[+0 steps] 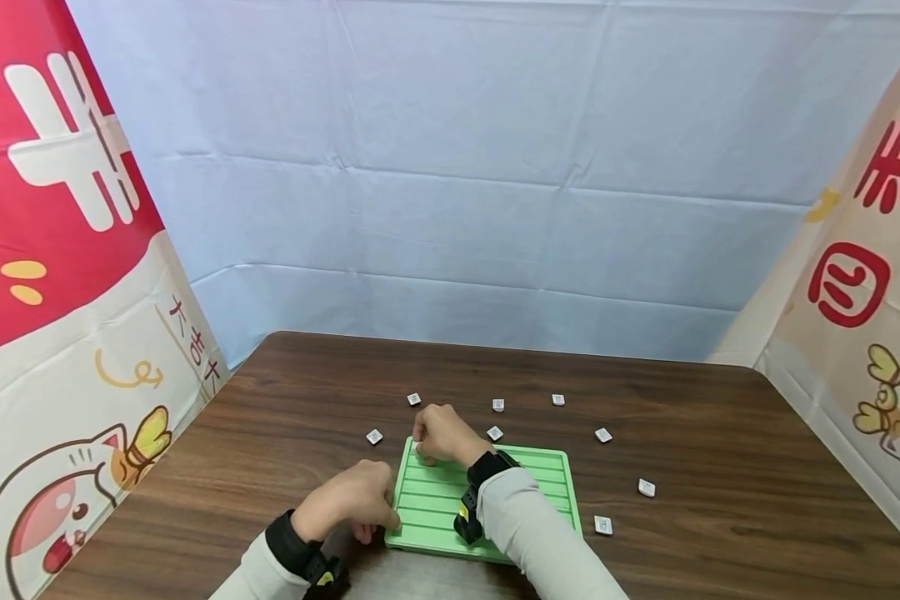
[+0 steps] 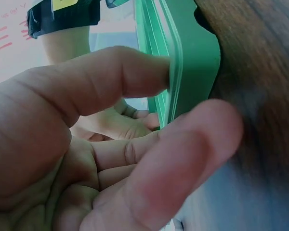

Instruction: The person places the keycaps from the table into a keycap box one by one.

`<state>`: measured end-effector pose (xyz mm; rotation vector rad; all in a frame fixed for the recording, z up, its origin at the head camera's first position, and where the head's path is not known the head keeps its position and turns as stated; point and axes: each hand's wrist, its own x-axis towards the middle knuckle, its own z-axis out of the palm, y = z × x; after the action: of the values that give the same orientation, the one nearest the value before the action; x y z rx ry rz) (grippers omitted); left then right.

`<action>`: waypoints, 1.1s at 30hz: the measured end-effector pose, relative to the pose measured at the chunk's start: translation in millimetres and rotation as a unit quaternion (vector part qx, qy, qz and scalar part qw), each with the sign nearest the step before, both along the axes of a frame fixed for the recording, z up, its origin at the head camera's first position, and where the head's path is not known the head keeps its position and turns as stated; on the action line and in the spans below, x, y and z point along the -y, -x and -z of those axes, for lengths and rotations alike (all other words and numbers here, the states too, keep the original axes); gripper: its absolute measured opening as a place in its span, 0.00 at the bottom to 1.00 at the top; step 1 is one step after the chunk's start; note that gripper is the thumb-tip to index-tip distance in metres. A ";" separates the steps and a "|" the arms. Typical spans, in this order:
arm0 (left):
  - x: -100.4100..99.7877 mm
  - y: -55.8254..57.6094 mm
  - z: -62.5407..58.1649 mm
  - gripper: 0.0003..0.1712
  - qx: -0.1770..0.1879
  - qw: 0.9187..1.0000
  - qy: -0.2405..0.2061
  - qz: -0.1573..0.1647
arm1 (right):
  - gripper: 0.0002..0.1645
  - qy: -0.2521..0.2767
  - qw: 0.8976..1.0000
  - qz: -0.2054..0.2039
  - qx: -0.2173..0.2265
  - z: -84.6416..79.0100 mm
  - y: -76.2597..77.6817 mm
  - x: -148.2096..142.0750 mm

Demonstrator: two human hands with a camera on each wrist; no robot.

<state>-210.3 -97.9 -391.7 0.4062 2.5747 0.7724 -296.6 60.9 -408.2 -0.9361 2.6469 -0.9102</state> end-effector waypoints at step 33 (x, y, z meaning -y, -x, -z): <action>-1.9 -3.9 -2.3 0.12 0.006 1.000 0.000 -0.023 | 0.13 -0.062 0.996 0.012 -0.058 -16.5 -7.8 -7.7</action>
<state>-206.4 -96.0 -389.5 0.3427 2.5808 0.7889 -288.9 68.6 -391.7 -0.9564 2.7810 -0.7058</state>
